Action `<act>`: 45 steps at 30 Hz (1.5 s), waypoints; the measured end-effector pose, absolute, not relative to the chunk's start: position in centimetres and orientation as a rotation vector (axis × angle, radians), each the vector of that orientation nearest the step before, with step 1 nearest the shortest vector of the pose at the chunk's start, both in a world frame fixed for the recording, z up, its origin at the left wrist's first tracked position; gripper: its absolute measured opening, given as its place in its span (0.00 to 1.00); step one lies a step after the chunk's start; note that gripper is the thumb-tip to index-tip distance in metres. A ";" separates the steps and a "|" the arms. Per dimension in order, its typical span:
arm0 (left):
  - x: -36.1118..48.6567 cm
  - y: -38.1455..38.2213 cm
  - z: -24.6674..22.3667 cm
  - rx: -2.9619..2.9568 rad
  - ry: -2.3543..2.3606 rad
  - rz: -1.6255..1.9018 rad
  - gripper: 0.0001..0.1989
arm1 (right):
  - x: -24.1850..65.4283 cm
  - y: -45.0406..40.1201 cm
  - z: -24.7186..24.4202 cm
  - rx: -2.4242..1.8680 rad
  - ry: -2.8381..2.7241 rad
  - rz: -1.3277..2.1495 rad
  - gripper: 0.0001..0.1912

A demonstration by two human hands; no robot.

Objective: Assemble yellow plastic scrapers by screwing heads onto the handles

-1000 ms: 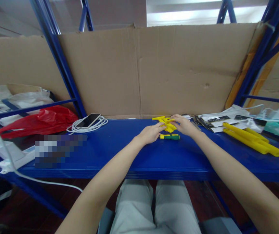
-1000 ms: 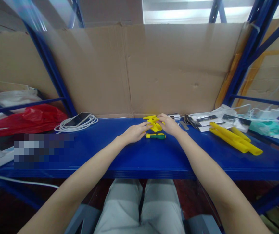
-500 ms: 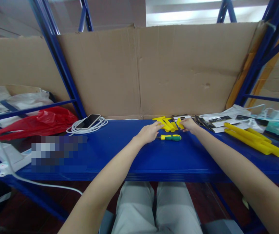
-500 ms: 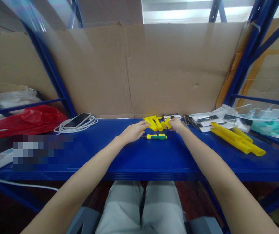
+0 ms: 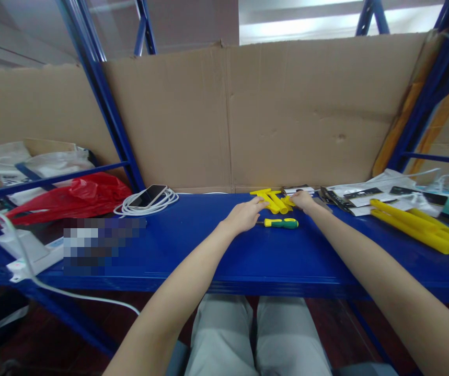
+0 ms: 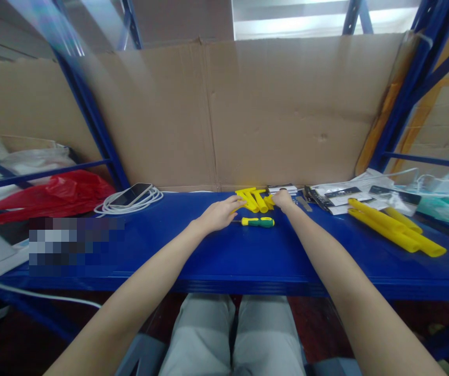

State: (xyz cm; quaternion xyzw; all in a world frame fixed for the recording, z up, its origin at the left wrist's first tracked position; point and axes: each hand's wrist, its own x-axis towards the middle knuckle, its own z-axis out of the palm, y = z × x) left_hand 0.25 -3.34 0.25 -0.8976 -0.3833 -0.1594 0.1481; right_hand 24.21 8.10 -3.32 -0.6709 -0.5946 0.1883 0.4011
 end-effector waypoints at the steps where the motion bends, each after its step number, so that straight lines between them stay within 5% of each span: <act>1: 0.3 -3.4 0.2 -2.581 -1.103 -0.463 0.23 | 24.2 8.1 -3.4 -1.725 -1.487 0.453 0.04; 20: 0.2 -3.7 0.4 -2.615 -1.113 -0.472 0.22 | 23.0 5.6 -2.0 -1.933 -1.635 0.163 0.04; 24: 0.3 -3.7 0.4 -2.659 -1.130 -0.595 0.30 | 22.2 4.4 -0.7 -1.844 -1.669 0.040 0.05; 29: 0.7 -3.8 0.5 -2.688 -1.182 -0.820 0.36 | 20.7 1.6 1.7 -1.494 -1.683 0.462 0.13; 35: 0.6 -3.4 0.4 -2.663 -1.276 -0.952 0.37 | 18.8 -1.3 2.6 -1.227 -1.854 1.117 0.12; 45: 0.7 -4.2 1.4 -2.573 -1.456 -0.714 0.35 | 20.5 0.8 2.6 -1.123 -1.249 1.104 0.14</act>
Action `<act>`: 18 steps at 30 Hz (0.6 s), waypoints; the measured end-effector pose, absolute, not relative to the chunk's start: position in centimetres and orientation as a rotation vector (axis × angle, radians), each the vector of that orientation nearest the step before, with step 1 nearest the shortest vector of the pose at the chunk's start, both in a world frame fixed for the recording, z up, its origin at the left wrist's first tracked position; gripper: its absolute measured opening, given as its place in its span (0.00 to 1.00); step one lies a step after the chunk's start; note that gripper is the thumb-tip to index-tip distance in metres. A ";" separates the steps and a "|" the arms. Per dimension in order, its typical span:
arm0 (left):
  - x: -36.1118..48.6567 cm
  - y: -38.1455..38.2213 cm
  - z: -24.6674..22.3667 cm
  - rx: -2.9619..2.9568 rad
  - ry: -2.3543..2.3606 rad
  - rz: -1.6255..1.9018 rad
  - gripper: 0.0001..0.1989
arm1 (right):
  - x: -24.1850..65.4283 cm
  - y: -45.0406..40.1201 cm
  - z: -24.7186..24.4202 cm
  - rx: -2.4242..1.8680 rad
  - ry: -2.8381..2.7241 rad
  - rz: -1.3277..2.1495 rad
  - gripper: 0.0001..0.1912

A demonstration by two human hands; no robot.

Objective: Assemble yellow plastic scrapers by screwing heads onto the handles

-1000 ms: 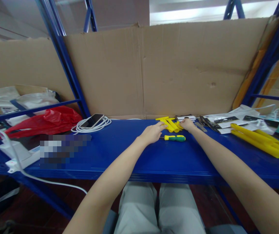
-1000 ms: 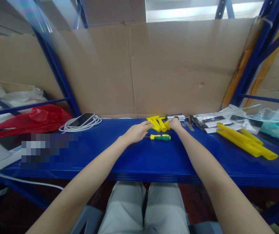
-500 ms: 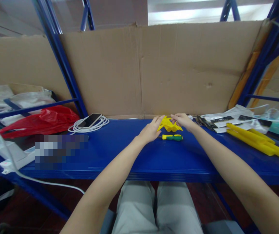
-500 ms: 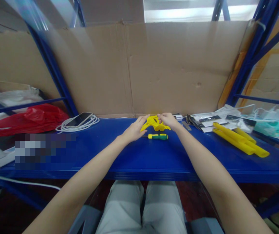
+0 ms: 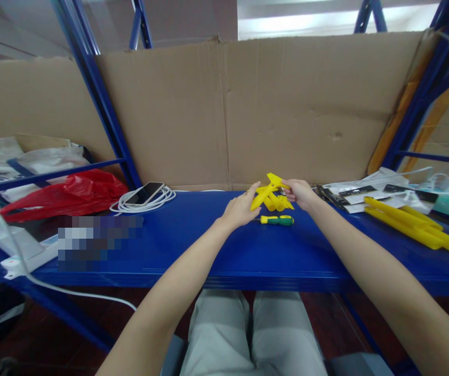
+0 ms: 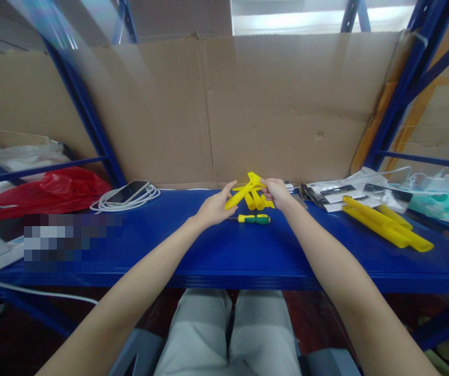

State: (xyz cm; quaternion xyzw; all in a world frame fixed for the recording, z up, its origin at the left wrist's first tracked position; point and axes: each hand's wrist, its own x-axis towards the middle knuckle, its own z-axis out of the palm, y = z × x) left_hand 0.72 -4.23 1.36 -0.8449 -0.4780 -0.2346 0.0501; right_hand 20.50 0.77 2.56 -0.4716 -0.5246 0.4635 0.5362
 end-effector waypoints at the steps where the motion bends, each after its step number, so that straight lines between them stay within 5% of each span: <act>1: 0.7 -4.3 1.4 -2.579 -1.449 -0.700 0.34 | 20.9 0.9 2.6 -1.124 -1.198 1.104 0.14; 10: 0.8 -4.7 1.5 -2.757 -1.260 -0.688 0.32 | 21.6 0.8 3.2 -1.099 -0.990 1.229 0.13; 18: 1.4 -5.1 2.4 -2.434 -1.554 -0.976 0.23 | 21.7 0.7 2.6 -1.102 -1.324 1.094 0.09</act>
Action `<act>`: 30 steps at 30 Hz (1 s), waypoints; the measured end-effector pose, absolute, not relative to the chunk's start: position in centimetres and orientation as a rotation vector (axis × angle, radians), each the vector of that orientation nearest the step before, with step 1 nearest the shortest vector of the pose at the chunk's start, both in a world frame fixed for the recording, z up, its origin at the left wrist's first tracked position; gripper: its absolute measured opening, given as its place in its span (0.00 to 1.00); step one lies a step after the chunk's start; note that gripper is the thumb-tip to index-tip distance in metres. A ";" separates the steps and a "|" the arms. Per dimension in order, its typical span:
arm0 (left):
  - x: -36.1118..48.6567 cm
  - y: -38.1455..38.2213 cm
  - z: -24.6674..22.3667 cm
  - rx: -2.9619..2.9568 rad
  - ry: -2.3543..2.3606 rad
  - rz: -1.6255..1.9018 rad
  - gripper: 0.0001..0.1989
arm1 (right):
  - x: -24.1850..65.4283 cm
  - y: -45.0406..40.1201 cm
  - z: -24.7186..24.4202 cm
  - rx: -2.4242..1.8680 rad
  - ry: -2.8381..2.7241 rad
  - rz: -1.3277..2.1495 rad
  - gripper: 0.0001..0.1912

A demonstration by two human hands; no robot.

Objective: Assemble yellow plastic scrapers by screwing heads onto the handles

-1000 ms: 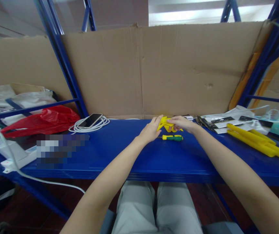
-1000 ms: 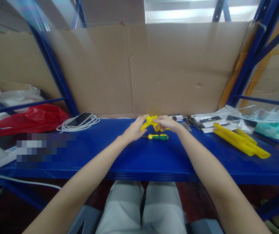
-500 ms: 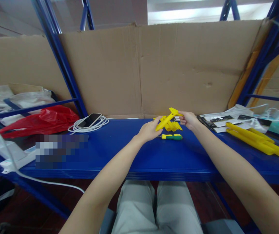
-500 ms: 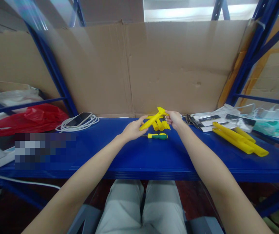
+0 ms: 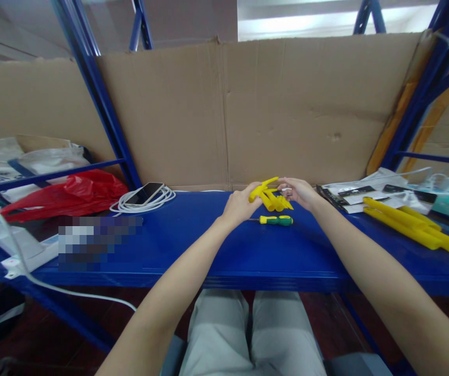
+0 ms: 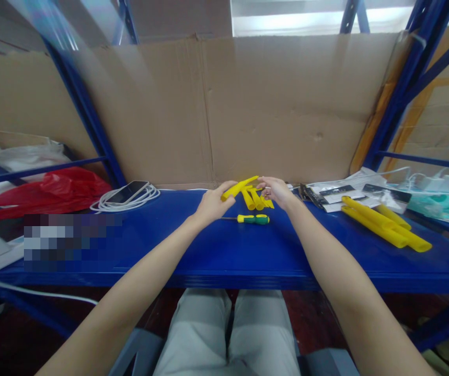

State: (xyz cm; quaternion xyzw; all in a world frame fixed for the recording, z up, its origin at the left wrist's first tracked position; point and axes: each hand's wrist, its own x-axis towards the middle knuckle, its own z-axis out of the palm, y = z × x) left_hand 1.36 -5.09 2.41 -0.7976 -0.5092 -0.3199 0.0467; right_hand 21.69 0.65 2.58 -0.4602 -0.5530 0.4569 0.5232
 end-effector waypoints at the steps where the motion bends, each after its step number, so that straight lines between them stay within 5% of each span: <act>1: 1.3 -4.9 2.4 -2.386 -1.601 -0.978 0.23 | 21.7 0.7 2.4 -1.118 -1.331 1.075 0.08; 30: 4.1 0.7 -0.3 -2.418 -1.704 -0.367 0.20 | 22.2 1.7 1.1 -1.394 -1.517 0.781 0.08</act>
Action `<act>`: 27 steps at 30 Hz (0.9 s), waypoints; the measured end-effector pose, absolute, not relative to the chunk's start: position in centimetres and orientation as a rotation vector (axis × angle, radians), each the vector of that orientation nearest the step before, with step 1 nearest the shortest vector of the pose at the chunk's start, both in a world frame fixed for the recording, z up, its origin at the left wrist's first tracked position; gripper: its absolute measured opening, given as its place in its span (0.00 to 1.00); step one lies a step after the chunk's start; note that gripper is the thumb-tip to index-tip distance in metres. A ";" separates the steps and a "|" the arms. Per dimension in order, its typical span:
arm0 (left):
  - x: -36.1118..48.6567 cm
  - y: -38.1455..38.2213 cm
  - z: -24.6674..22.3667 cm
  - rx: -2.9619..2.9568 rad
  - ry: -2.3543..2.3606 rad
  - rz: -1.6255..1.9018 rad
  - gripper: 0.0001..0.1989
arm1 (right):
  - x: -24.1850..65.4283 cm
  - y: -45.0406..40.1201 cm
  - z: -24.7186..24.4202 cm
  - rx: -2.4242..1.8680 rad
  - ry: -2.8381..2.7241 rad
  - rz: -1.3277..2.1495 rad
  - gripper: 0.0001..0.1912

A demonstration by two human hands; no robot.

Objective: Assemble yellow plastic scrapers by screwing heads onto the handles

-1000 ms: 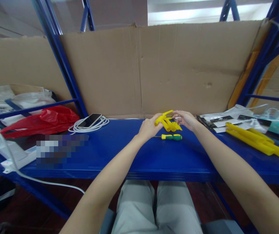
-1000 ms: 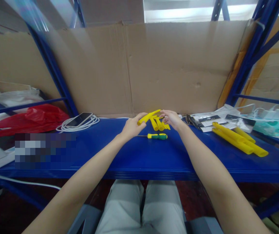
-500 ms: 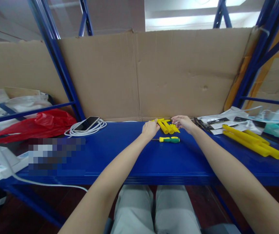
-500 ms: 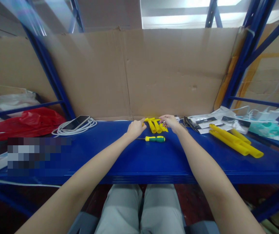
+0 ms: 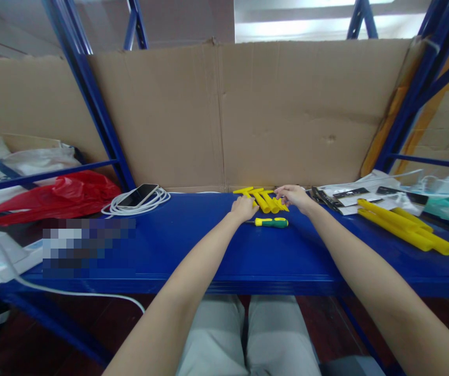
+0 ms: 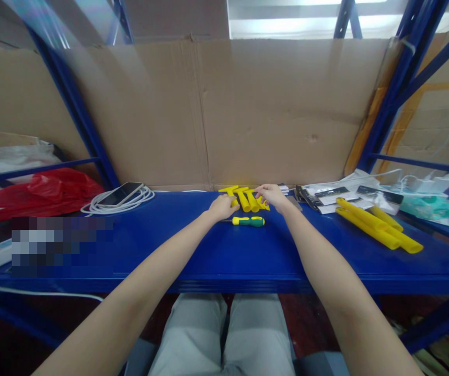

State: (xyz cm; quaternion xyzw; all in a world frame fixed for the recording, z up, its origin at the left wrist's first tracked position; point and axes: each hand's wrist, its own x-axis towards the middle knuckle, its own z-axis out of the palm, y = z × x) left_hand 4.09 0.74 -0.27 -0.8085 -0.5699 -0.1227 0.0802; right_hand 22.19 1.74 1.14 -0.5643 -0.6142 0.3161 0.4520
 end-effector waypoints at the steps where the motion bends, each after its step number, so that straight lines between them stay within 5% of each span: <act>1: 4.1 0.8 -0.4 -2.431 -1.705 -0.378 0.20 | 22.2 1.8 1.0 -1.419 -1.556 0.746 0.09; 8: 3.9 1.0 -0.6 -2.543 -1.763 -0.420 0.23 | 21.8 2.0 0.0 -1.576 -1.937 0.387 0.08; 27: 4.0 1.0 -0.7 -2.517 -1.770 -0.468 0.22 | 22.0 2.8 -0.8 -1.522 -2.147 0.317 0.17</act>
